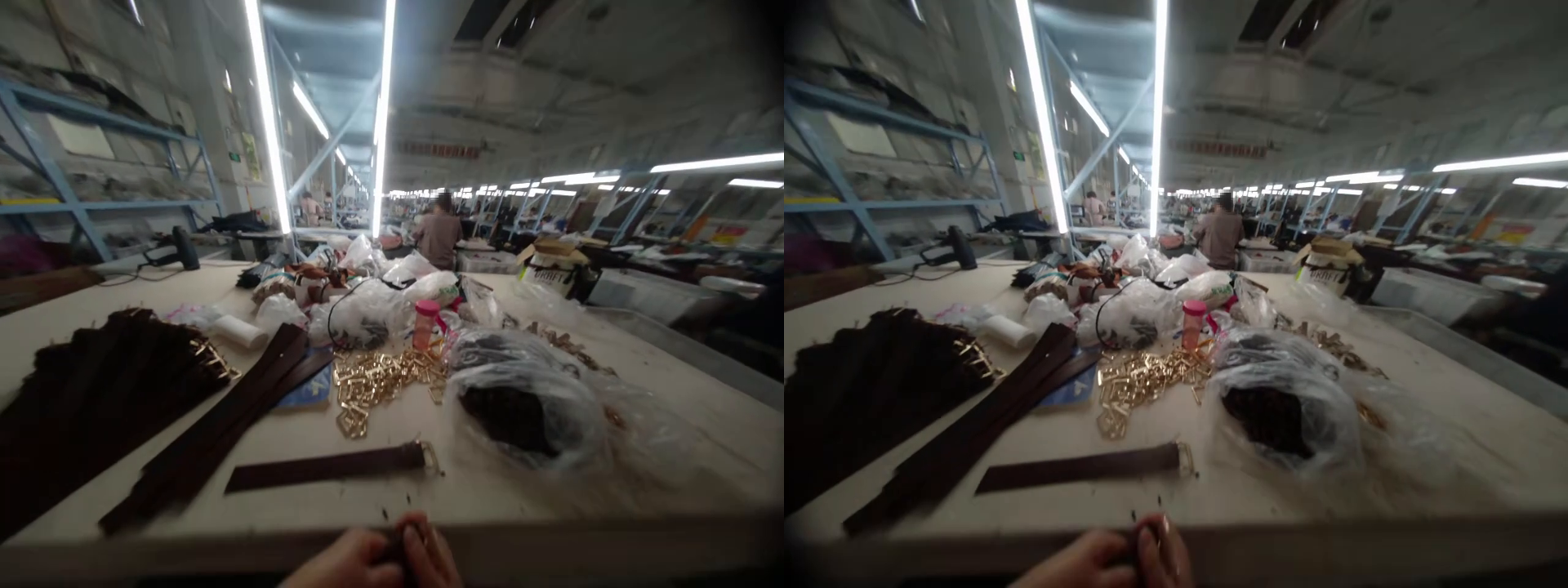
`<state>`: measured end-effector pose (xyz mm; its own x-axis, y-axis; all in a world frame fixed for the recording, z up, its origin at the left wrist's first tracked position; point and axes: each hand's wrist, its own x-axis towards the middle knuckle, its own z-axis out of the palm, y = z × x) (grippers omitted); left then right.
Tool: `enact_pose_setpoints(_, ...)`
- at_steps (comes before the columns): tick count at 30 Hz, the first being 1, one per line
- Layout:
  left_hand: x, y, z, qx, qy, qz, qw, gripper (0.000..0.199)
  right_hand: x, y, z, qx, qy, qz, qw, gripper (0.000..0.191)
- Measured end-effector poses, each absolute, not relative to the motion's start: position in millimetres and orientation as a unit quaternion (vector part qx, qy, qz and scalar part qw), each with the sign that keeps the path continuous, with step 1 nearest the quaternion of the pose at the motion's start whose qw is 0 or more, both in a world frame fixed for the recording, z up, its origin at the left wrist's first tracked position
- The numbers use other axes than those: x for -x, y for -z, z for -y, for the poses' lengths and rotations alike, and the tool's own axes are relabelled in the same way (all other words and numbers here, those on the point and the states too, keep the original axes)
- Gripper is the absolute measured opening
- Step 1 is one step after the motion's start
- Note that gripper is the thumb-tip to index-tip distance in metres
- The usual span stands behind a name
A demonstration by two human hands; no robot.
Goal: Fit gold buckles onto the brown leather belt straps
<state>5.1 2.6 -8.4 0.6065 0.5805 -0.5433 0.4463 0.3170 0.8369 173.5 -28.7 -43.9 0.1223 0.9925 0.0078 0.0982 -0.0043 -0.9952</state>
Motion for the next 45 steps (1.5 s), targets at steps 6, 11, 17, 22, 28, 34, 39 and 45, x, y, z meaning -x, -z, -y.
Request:
enact_pose_setpoints(6,28,-2,-36,-0.742,-0.018,-0.485,0.462,0.027,-187,58,14,0.627,-0.376,0.429,0.531,0.044)
enact_pose_setpoints(11,32,12,-68,-0.816,-0.051,-0.538,0.206,0.018,-209,72,-21,0.678,-0.261,0.498,0.473,0.043)
enact_pose_setpoints(17,18,57,-81,-0.828,-0.099,-0.532,0.146,0.018,-227,93,-26,0.707,-0.15,0.543,0.428,0.047)
enact_pose_setpoints(22,38,52,-88,-0.829,-0.123,-0.536,0.108,0.021,-228,100,-24,0.609,0.045,0.729,0.311,0.057)
enact_pose_setpoints(28,117,34,-138,-0.734,-0.123,-0.668,-0.003,0.025,-229,116,-35,0.586,0.096,0.749,0.295,0.056)
enact_pose_setpoints(34,172,36,-178,-0.626,-0.087,-0.774,-0.034,0.036,-234,127,-35,0.581,0.111,0.735,0.332,0.053)
enact_pose_setpoints(39,177,31,-181,-0.607,-0.084,-0.79,-0.022,0.039,-233,126,-35,0.58,0.113,0.725,0.354,0.045)
enact_pose_setpoints(45,159,5,-158,-0.638,-0.114,-0.761,0.021,0.043,-234,120,-28,0.586,0.057,0.702,0.401,0.04)
